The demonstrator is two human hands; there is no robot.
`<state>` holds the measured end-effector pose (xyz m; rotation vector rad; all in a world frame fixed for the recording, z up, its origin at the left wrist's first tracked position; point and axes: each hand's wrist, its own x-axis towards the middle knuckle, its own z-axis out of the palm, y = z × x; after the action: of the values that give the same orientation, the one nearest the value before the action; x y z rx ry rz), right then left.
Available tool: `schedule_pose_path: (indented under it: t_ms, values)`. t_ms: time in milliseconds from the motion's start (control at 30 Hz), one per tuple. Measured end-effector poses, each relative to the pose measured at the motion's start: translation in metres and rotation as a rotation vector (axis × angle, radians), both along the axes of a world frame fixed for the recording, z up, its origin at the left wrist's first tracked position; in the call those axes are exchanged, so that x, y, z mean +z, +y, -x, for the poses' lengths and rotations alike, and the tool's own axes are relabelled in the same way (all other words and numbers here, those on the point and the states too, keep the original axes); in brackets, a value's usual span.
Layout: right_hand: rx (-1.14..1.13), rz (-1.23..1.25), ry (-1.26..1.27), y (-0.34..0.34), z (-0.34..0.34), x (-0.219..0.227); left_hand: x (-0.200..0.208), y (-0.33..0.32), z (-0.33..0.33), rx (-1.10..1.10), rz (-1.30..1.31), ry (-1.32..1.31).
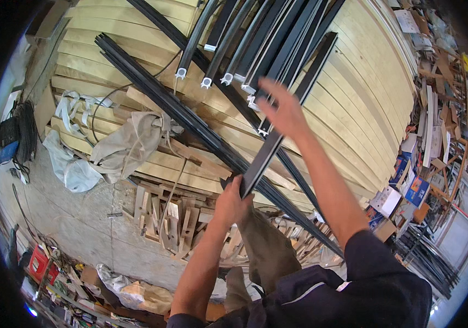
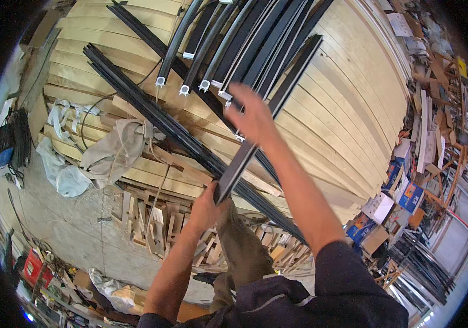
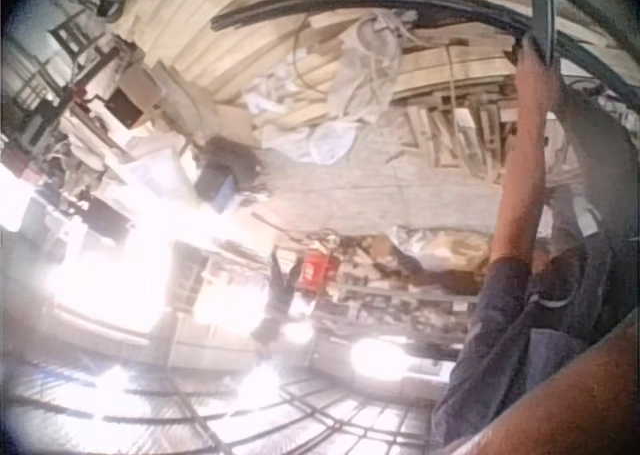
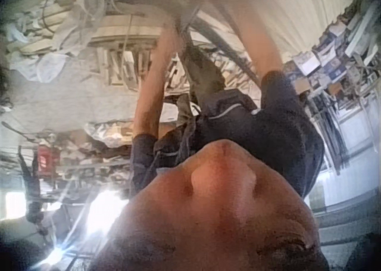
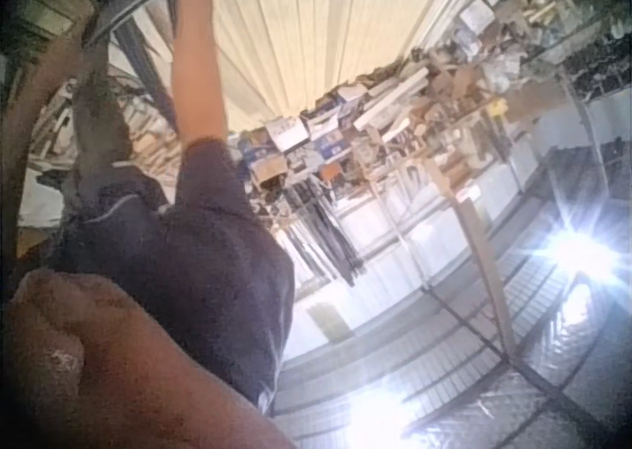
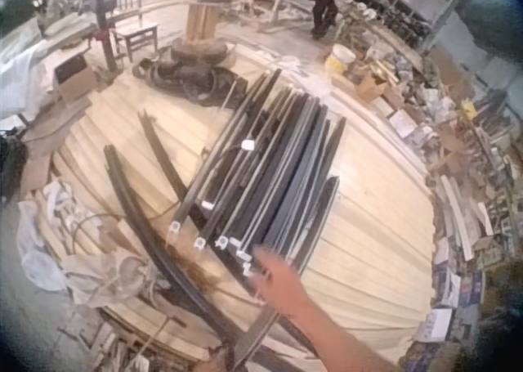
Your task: The person attaches black metal strips to the edges of a large wooden panel using a cordless drill and screws. After securing the strips, the person lifts and moves the panel to another location in the workshop.
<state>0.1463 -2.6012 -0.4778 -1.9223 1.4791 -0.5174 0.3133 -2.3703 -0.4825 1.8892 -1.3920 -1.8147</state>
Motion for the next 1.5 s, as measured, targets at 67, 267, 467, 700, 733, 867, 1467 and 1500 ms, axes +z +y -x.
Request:
schedule_pose_path:
  t_ms: [67, 267, 467, 700, 733, 867, 1467, 1500]
  values:
    - [0.079, 0.094, 0.223, -0.074, 0.000, -0.034, 0.003, 0.013, 0.004, -0.004, 0.073, 0.003]
    - [0.122, -0.046, 0.712, -0.091, 0.010, -0.084, 0.018, 0.051, -0.017, -0.106, 0.116, -0.055]
    - [-0.084, -0.016, 0.630, 0.013, 0.112, -0.123, 0.046, 0.069, -0.073, -0.376, 0.045, -0.031]
    - [-0.171, -0.421, 0.459, 0.081, 0.169, -0.114, 0.033, 0.103, -0.102, -0.539, 0.224, -0.047]
    - [-0.227, -0.408, 0.411, 0.080, 0.169, -0.113, 0.032, 0.102, -0.103, -0.561, 0.193, -0.050]
    - [-0.426, -0.335, 0.350, 0.045, 0.178, -0.127, 0.031, 0.089, -0.109, -0.610, 0.166, -0.058]
    - [-0.716, -0.462, 0.627, -0.035, 0.099, -0.152, 0.088, 0.039, -0.117, -0.493, 0.069, 0.142]
    - [-0.704, -0.434, 0.598, -0.028, 0.108, -0.147, 0.092, 0.038, -0.117, -0.489, 0.063, 0.150]
